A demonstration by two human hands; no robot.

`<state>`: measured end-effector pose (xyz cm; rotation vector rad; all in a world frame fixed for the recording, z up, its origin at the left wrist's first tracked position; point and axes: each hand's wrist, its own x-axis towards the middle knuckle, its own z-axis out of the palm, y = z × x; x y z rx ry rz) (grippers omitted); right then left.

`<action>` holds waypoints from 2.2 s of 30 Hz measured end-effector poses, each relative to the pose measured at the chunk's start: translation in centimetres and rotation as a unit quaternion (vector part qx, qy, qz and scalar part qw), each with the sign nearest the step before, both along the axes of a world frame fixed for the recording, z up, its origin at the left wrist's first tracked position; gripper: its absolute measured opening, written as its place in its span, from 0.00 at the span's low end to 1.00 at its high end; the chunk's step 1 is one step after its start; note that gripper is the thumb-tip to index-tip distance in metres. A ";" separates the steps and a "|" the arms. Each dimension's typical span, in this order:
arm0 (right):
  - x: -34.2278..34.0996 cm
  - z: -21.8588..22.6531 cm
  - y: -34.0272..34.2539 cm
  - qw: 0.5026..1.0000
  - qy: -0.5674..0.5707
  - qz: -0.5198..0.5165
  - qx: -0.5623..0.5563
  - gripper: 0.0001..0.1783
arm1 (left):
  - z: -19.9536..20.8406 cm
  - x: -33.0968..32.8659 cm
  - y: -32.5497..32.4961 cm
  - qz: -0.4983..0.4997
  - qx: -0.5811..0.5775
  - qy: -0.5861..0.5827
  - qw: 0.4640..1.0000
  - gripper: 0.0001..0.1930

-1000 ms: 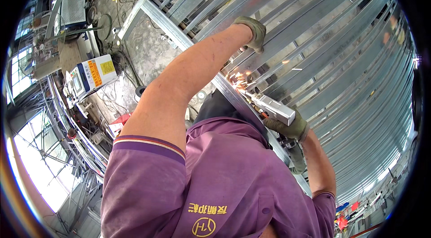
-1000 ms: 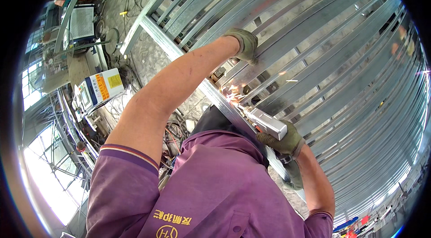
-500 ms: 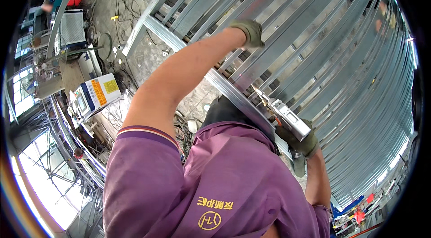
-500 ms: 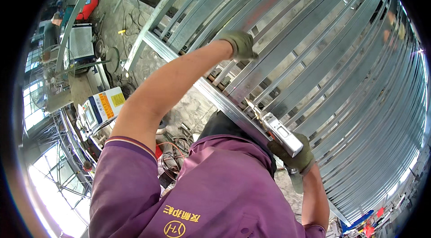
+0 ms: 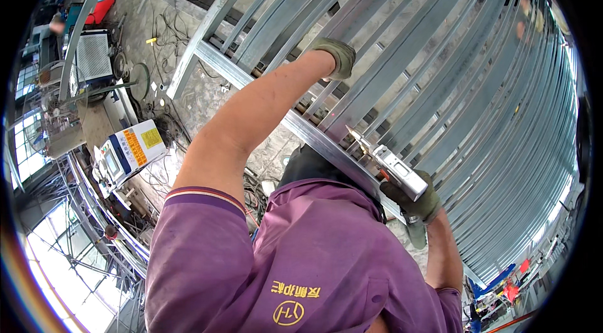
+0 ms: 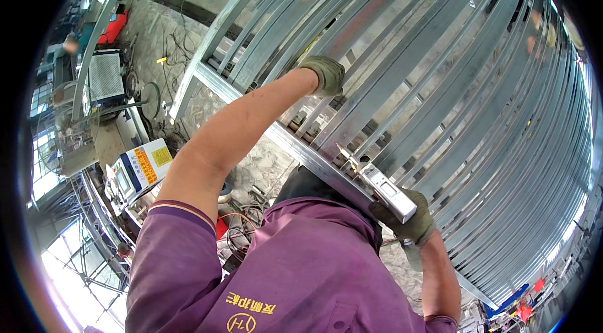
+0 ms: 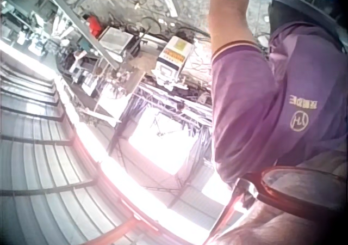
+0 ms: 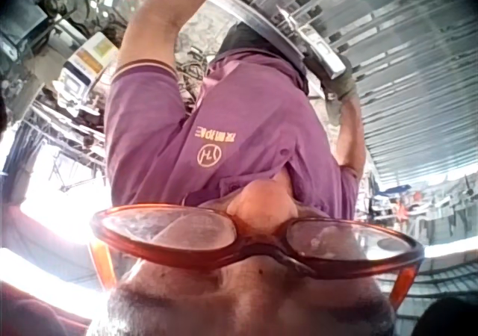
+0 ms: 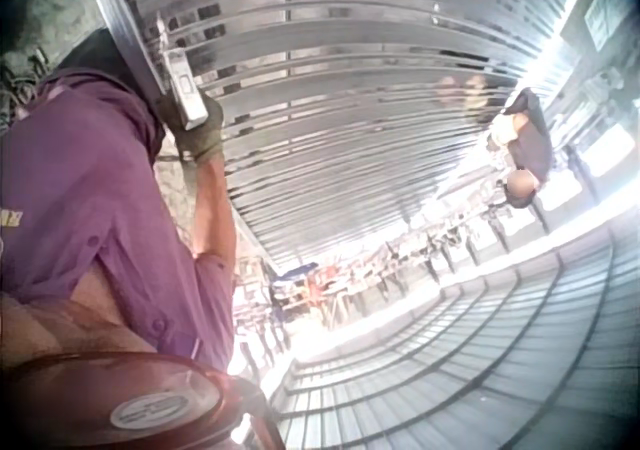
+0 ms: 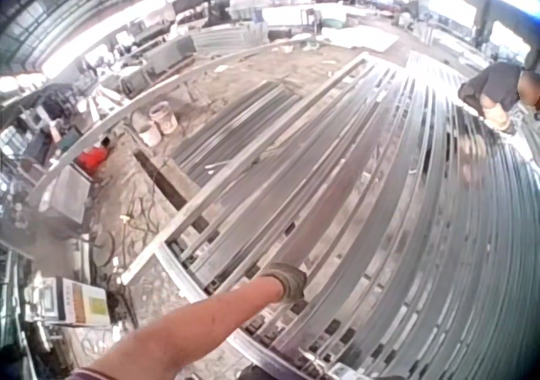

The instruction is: The person welds a large metal frame using a handheld welding tool. They move along the frame, applying welds at multiple joints while wearing gloves. Another worker is visible in the background performing similar tasks.

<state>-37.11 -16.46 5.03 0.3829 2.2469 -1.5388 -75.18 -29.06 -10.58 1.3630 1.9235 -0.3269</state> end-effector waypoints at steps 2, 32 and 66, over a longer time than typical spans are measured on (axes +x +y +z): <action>-1.5 1.1 0.2 0.999 -0.031 -0.019 -0.037 0.22 | 1.8 0.5 0.3 0.046 -0.014 -0.009 0.999 0.17; -12.2 -5.5 -0.6 0.966 -0.176 0.060 -0.178 0.34 | 4.7 -0.5 1.1 0.096 -0.047 -0.082 0.991 0.17; -10.1 -8.0 -0.7 0.972 -0.179 0.070 -0.138 0.33 | 5.2 -0.4 1.1 0.097 -0.057 -0.086 0.990 0.23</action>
